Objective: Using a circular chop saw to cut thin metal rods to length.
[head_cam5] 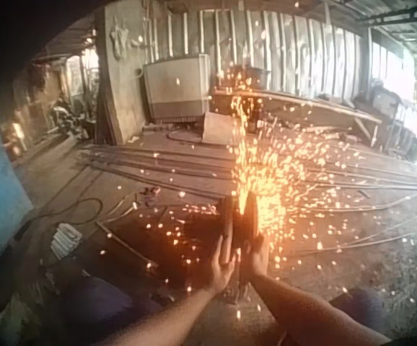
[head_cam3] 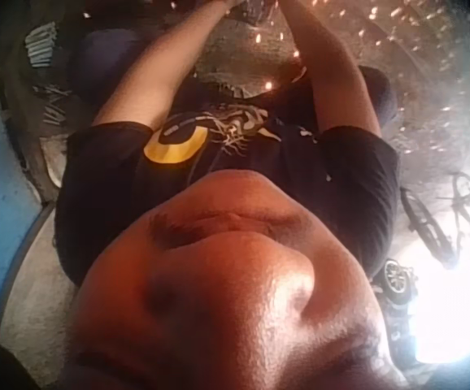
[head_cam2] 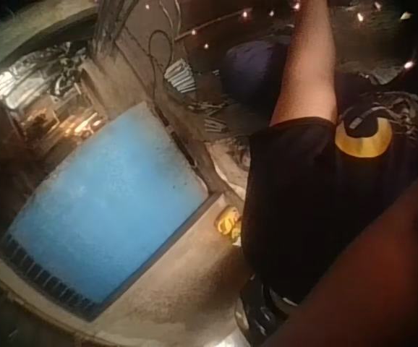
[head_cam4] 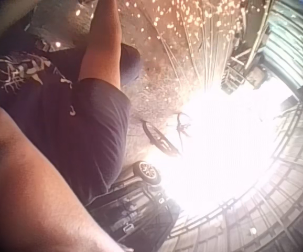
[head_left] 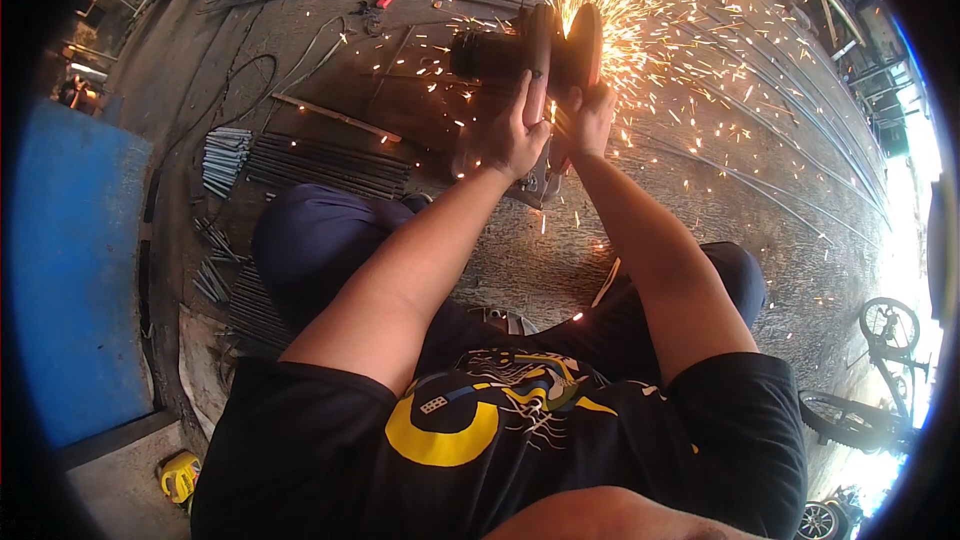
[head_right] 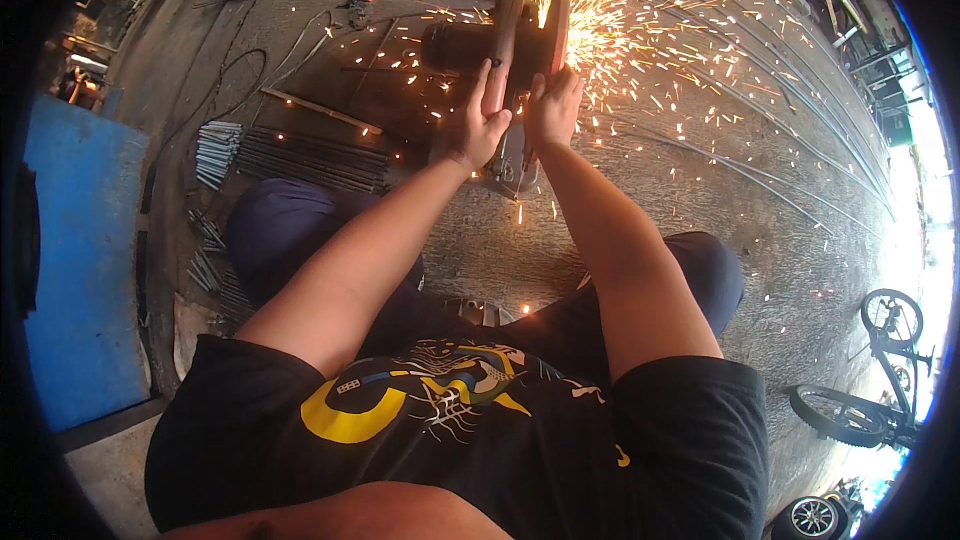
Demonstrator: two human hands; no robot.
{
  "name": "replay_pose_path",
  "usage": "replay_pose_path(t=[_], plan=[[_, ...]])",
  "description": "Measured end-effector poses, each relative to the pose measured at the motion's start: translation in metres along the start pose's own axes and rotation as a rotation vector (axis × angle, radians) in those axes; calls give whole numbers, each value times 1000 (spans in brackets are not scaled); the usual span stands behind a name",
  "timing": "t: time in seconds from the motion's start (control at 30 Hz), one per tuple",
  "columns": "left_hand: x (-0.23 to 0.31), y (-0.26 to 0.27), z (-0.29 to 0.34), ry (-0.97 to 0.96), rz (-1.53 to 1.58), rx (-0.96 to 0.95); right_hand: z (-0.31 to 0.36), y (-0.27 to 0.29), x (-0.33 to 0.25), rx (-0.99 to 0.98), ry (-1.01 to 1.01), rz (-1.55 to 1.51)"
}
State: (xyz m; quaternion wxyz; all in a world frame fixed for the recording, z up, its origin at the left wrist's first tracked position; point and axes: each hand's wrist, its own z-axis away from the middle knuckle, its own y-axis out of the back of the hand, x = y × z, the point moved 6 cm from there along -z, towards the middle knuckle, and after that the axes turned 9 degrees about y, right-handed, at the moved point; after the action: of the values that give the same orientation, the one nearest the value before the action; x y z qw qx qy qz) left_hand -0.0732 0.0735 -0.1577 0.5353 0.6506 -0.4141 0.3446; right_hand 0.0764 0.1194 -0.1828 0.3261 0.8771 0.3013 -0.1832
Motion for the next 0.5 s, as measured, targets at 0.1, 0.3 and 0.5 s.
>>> replay_pose_path(t=[0.1, 0.3, 0.5], plan=[[-6, -3, 2, 49, 48, -35, 1, 2, -1, 2, -7, -13], [1, -1, 2, -73, 11, 45, 2, 2, -1, -31, -65, 1], [-1, -2, 5, 21, 51, -24, 4, 3, 0, -28, -95, 0]])
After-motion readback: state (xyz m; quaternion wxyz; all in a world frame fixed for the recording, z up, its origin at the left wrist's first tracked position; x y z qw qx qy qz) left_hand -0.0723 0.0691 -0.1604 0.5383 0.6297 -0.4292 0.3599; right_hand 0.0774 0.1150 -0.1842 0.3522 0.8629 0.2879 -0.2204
